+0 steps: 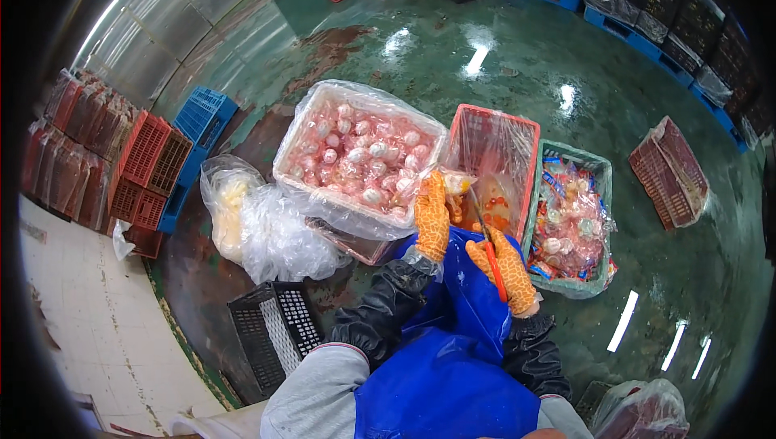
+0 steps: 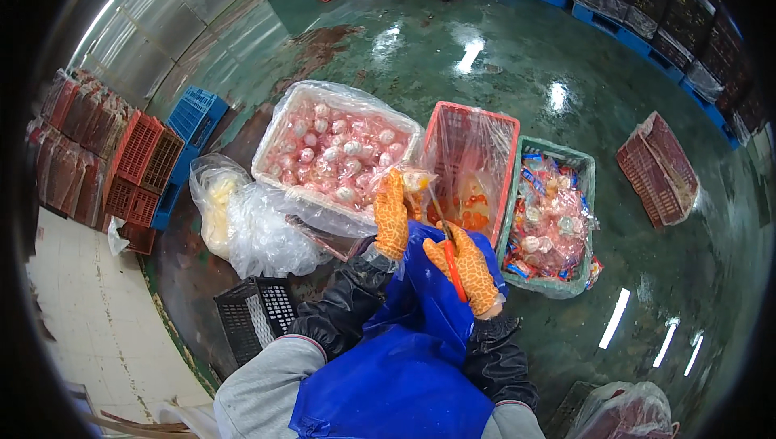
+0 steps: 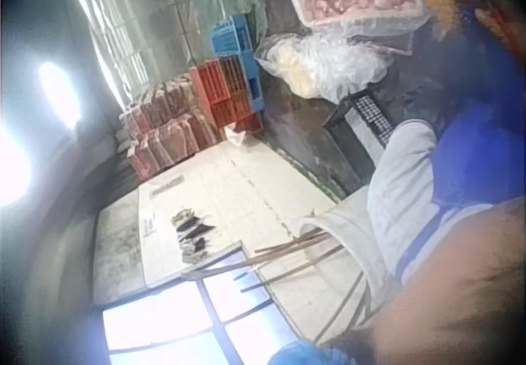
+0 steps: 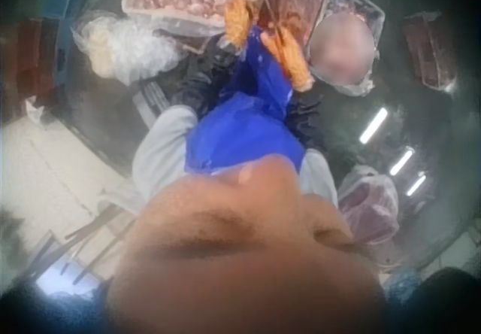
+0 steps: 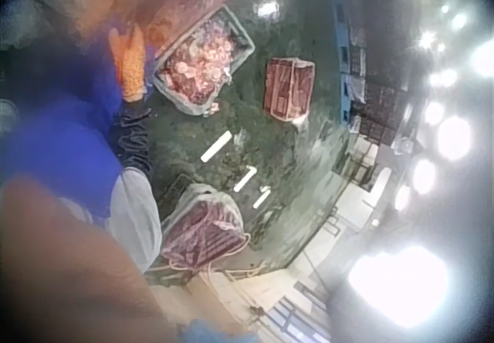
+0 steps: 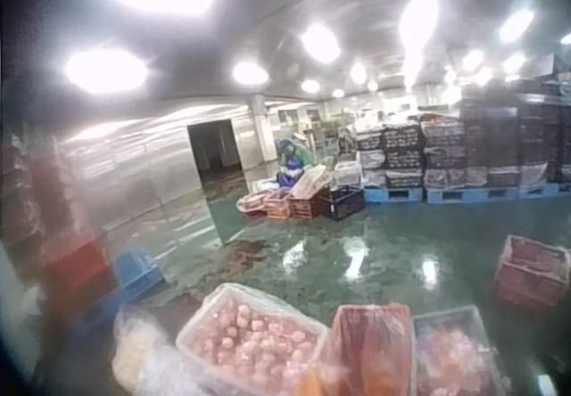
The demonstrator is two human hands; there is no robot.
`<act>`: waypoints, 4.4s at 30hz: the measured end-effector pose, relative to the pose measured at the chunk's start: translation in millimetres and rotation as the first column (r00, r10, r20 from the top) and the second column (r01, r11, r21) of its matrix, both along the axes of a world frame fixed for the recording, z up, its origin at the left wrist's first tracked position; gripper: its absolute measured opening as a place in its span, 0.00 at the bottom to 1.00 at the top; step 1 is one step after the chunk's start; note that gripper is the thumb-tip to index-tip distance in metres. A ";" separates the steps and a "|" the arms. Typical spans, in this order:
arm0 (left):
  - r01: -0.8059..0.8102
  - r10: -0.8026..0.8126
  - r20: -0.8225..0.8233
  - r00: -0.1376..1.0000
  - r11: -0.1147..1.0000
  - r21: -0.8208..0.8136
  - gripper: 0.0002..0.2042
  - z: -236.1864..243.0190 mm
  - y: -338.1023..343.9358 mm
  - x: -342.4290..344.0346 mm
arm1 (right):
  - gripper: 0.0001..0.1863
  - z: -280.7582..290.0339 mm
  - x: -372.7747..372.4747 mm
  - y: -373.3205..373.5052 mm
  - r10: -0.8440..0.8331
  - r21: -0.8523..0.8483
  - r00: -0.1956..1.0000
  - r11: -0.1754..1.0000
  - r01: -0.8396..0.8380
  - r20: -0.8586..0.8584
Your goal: The person uses orange-handled shears to cut pieces of raw meat from a large plastic bag into smaller portions. The cut meat is placed into a red plastic crate. The person repeatedly reaches into the bag, cuts the meat, and transfers it to the crate.
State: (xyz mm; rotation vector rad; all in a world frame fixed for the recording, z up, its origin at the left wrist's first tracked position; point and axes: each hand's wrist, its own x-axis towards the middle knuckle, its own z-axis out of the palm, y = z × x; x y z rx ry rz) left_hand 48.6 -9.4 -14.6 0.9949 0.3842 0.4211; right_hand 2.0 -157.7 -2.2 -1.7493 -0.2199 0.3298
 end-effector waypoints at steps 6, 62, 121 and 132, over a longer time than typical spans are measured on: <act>0.065 -0.079 0.046 0.996 0.965 0.254 0.11 -13.5 -10.1 -3.2 | 0.30 14.8 10.2 3.2 0.029 -0.150 0.999 0.988 -0.032 -0.022; 0.591 -0.611 -0.080 0.787 0.785 -0.186 0.08 -7.0 13.9 48.1 | 0.37 -14.1 75.8 3.9 0.610 0.835 0.598 0.511 0.205 -0.520; 0.582 -0.466 -0.380 0.799 0.758 0.295 0.16 -4.4 -14.0 117.0 | 0.31 -180.0 160.5 -223.6 -0.351 -0.890 0.913 0.321 0.325 0.207; 0.340 -0.148 -0.422 0.895 0.838 0.426 0.17 -26.5 92.0 62.8 | 0.40 -311.2 108.9 -162.6 -0.521 -0.956 0.833 0.292 -0.031 -0.186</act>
